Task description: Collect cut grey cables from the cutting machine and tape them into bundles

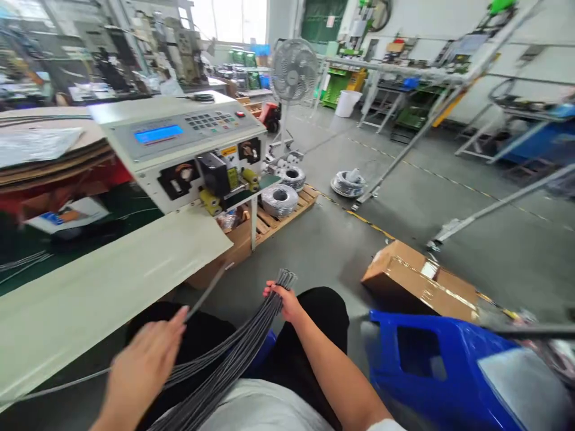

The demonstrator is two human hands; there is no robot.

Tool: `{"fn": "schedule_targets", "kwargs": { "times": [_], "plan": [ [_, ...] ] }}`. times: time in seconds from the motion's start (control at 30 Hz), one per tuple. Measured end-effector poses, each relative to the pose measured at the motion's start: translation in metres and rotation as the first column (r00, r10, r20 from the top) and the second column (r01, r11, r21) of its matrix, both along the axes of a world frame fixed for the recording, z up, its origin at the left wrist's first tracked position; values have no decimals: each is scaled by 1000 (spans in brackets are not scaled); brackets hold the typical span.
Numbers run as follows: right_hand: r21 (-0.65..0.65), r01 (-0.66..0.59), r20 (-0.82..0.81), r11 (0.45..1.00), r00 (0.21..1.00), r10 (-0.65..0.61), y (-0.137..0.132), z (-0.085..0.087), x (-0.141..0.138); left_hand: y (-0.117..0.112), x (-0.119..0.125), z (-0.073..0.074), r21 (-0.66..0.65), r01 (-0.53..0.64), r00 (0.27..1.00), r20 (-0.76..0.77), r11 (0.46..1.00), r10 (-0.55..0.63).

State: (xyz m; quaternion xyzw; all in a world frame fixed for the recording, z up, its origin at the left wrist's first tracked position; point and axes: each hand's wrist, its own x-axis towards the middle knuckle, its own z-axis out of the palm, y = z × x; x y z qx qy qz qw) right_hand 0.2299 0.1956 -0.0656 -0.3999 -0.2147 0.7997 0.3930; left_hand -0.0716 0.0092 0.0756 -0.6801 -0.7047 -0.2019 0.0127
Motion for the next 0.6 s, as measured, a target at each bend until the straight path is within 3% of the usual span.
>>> {"fn": "schedule_targets", "kwargs": {
  "times": [0.07,0.13,0.23,0.33,0.43,0.6],
  "plan": [
    [-4,6,26,1000,1000,-6,0,-1,1,2,42,-14,-173,53,996,78,983,-40],
    [-5,3,45,1000,999,-3,1,-2,2,7,77,-33,-360,93,983,179,928,-29],
    [1,9,69,1000,998,-9,1,-3,4,10,107,-60,-540,109,955,289,834,62],
    [-12,32,88,999,996,-31,0,-5,5,10,114,-73,-586,69,935,321,808,153],
    [-30,33,76,999,997,-31,1,-9,4,13,109,-74,-583,22,916,337,812,217],
    [-63,21,24,998,1000,-20,4,-13,3,16,106,-81,-497,51,833,500,867,238]
  ]
}}
